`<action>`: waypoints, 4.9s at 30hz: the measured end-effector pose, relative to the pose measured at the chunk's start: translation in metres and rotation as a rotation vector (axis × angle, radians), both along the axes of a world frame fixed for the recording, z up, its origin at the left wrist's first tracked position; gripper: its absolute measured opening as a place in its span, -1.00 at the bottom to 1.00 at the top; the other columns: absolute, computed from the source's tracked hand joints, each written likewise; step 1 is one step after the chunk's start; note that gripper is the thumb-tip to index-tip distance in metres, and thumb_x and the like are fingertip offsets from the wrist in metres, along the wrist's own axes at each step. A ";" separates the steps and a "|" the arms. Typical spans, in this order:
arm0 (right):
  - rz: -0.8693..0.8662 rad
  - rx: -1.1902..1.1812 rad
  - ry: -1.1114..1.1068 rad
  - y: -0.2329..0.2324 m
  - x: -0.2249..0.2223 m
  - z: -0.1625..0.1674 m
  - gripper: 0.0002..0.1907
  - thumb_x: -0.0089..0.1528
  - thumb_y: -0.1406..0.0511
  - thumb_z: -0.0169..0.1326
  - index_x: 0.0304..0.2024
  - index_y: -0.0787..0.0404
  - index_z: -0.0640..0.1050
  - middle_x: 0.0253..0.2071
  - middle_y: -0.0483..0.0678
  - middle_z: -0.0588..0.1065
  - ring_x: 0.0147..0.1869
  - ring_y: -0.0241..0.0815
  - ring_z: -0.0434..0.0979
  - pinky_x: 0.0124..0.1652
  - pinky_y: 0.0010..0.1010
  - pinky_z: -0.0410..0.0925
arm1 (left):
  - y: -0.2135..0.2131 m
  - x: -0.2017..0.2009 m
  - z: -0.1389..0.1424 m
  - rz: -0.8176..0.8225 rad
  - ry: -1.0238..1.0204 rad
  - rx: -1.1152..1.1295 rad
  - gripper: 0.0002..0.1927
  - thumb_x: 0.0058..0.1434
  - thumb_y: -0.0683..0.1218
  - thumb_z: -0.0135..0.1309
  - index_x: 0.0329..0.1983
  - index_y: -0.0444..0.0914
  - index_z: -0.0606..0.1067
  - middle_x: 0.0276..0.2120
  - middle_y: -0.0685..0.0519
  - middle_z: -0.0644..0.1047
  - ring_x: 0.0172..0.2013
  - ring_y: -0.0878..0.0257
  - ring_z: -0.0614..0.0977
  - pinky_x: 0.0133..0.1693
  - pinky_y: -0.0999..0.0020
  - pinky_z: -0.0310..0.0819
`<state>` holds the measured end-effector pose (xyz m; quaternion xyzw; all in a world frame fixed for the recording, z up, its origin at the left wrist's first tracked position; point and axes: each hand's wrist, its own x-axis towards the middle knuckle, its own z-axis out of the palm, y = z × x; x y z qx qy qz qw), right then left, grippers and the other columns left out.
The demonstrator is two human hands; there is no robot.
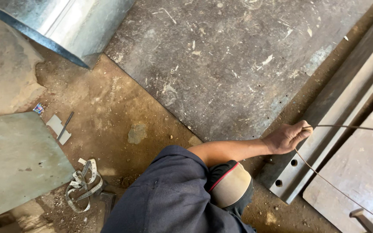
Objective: The person sits on the floor and hammers a long thin metal wire against a flat metal plate, repositioning the wire by hand between strikes to work along its length. They continue hammering and adjusting the wire, at one point holding it against a slotted steel rail while striking it.
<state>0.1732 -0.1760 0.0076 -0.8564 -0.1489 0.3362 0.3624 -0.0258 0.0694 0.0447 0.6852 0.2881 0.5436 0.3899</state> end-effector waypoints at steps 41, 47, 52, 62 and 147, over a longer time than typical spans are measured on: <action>0.323 0.213 -0.156 0.005 -0.098 0.022 -0.45 0.52 0.14 -0.07 -0.54 0.28 0.42 -0.67 -0.11 0.26 -0.58 -0.35 0.24 -0.54 -0.43 0.17 | -0.006 -0.045 -0.006 -0.198 -0.080 -0.070 -0.86 0.63 -0.11 -0.19 0.03 -0.31 0.28 -0.27 0.04 0.39 -0.49 0.34 0.44 -0.43 0.41 0.42; 0.180 0.445 -0.122 0.001 -0.108 0.026 -0.46 0.51 0.17 -0.16 -0.55 0.26 0.39 -0.64 -0.15 0.31 -0.59 -0.36 0.29 -0.57 -0.41 0.17 | -0.005 -0.054 0.000 -0.168 0.029 -0.037 -0.87 0.62 -0.12 -0.18 -0.01 -0.31 0.28 -0.28 0.01 0.42 -0.48 0.35 0.46 -0.47 0.44 0.40; 0.072 0.352 0.063 0.006 -0.103 0.026 -0.45 0.48 0.18 -0.14 -0.60 0.29 0.37 -0.68 -0.14 0.27 -0.65 -0.31 0.25 -0.64 -0.34 0.13 | -0.002 -0.059 0.012 -0.210 0.035 0.010 -0.87 0.63 -0.12 -0.20 0.00 -0.31 0.27 -0.30 0.02 0.42 -0.47 0.35 0.44 -0.50 0.47 0.35; 0.033 0.482 0.071 0.001 -0.095 0.017 -0.40 0.50 0.14 -0.17 -0.61 0.31 0.33 -0.70 -0.19 0.25 -0.67 -0.35 0.22 -0.65 -0.35 0.08 | -0.003 -0.066 0.051 -0.170 0.192 0.085 -0.88 0.64 -0.15 -0.20 -0.04 -0.30 0.26 -0.29 0.02 0.44 -0.49 0.33 0.49 -0.46 0.39 0.41; 0.156 0.427 -0.273 -0.015 -0.110 0.025 -0.56 0.49 0.30 -0.16 -0.49 0.36 0.37 -0.56 0.19 0.33 -0.55 0.05 0.29 -0.51 -0.17 0.16 | -0.014 -0.053 0.082 -0.386 0.156 0.028 -0.42 0.64 0.20 -0.32 -0.37 -0.34 0.23 -0.58 0.09 0.25 -0.59 0.34 0.33 -0.56 0.42 0.23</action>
